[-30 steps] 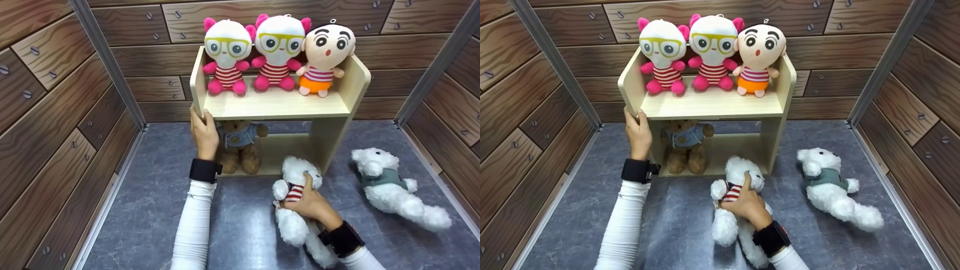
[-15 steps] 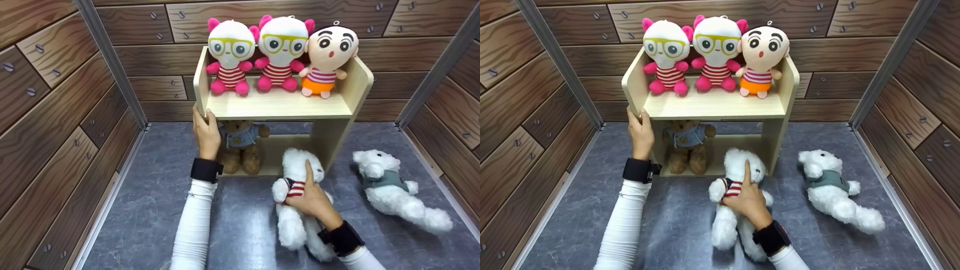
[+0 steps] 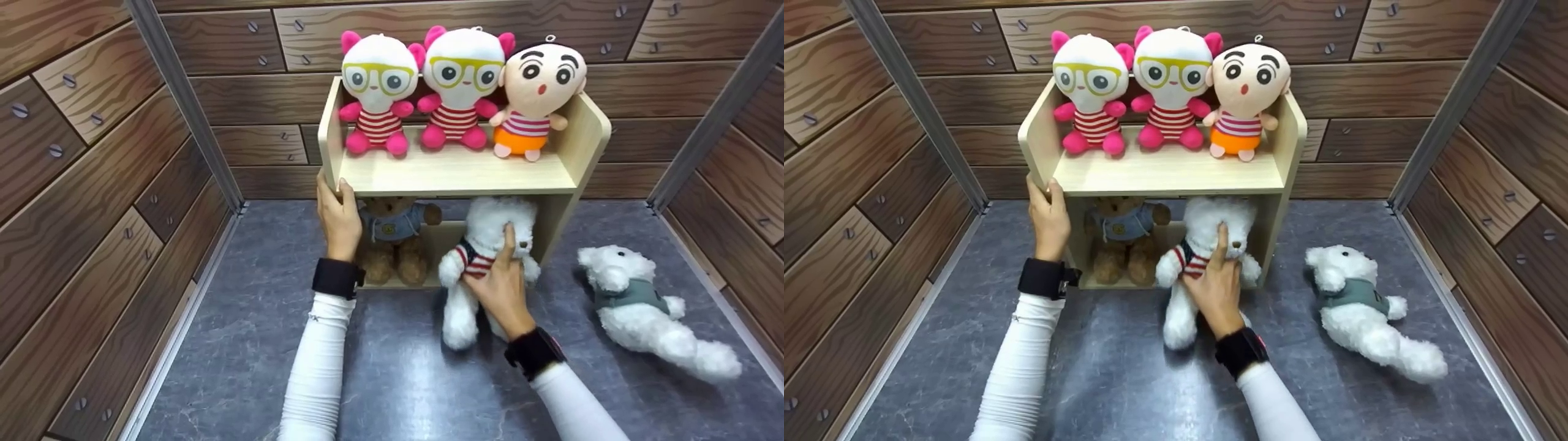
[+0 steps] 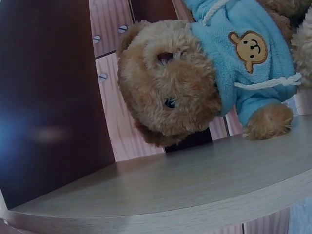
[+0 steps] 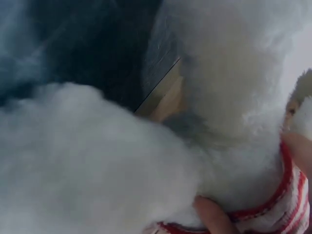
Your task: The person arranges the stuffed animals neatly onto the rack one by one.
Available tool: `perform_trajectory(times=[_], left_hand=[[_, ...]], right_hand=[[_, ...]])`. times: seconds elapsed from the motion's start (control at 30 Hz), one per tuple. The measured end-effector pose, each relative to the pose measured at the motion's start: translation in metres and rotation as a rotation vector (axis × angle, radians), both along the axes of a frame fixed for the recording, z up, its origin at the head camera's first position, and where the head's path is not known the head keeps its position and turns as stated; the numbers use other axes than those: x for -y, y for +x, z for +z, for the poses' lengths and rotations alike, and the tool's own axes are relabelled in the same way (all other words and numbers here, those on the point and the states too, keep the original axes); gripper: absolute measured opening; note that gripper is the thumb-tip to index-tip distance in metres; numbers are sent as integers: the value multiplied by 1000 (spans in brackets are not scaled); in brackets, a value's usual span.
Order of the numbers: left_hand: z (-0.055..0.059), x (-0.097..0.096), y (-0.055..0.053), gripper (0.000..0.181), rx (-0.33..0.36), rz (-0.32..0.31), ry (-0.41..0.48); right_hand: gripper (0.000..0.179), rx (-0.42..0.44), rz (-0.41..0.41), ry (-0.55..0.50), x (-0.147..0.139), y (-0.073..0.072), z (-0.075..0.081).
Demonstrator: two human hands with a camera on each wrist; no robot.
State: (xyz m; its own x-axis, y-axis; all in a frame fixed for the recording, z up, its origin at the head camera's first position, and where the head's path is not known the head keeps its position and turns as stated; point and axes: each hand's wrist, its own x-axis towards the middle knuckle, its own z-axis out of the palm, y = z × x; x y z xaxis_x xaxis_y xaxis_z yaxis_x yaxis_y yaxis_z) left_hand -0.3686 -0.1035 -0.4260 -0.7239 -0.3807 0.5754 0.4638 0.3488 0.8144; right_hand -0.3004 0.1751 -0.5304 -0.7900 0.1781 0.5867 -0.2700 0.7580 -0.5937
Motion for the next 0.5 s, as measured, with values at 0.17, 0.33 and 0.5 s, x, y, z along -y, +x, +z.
perform_trajectory(times=[0.17,0.33,0.5], left_hand=[[-1,-1,0,51,8,5,-3],[0,-1,0,52,9,5,-4],[1,1,1,53,7,-3,0]], right_hand=[[126,-18,-35,-117,4,-23,0],[128,-42,-26,-196,8,-41,-1],[128,-55,9,-246,13,-54,-4]])
